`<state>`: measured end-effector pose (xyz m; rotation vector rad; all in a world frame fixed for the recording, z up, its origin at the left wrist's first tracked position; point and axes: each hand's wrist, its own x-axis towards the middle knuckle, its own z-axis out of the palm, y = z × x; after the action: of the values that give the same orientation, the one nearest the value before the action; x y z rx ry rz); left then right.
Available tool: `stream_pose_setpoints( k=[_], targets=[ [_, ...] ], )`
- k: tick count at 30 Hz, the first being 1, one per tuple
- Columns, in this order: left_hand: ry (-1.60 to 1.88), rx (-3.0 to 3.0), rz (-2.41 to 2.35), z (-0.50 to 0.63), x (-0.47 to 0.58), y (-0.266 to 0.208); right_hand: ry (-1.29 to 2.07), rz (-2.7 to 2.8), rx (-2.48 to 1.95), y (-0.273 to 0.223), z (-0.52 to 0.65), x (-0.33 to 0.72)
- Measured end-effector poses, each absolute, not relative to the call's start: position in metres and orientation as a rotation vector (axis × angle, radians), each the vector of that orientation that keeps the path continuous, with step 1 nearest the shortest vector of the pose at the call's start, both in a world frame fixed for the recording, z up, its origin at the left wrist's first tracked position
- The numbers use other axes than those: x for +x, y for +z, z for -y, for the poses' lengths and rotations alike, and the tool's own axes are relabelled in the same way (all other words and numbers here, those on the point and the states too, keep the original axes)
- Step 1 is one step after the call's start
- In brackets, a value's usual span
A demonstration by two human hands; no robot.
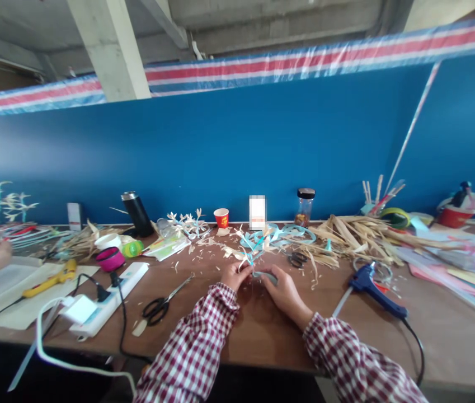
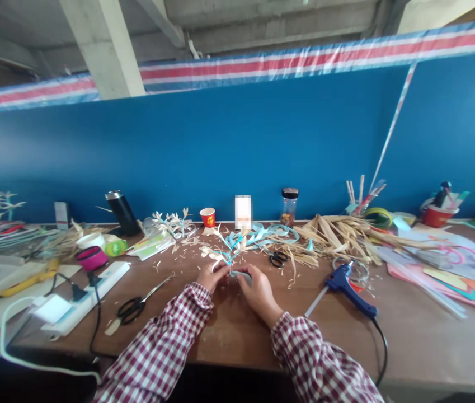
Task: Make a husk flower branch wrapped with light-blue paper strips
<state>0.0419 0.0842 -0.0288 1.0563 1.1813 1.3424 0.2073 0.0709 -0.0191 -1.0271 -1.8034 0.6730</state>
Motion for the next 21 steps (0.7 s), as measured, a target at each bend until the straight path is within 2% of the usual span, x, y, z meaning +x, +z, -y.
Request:
stream_pose_setpoints(
  k=[21],
  targets=[
    [1.323, 1.147, -1.175, -0.0873, 0.0416, -0.035, 0.547, 1.922, -1.108, -0.0219, -0.0721, 0.2084]
  ],
)
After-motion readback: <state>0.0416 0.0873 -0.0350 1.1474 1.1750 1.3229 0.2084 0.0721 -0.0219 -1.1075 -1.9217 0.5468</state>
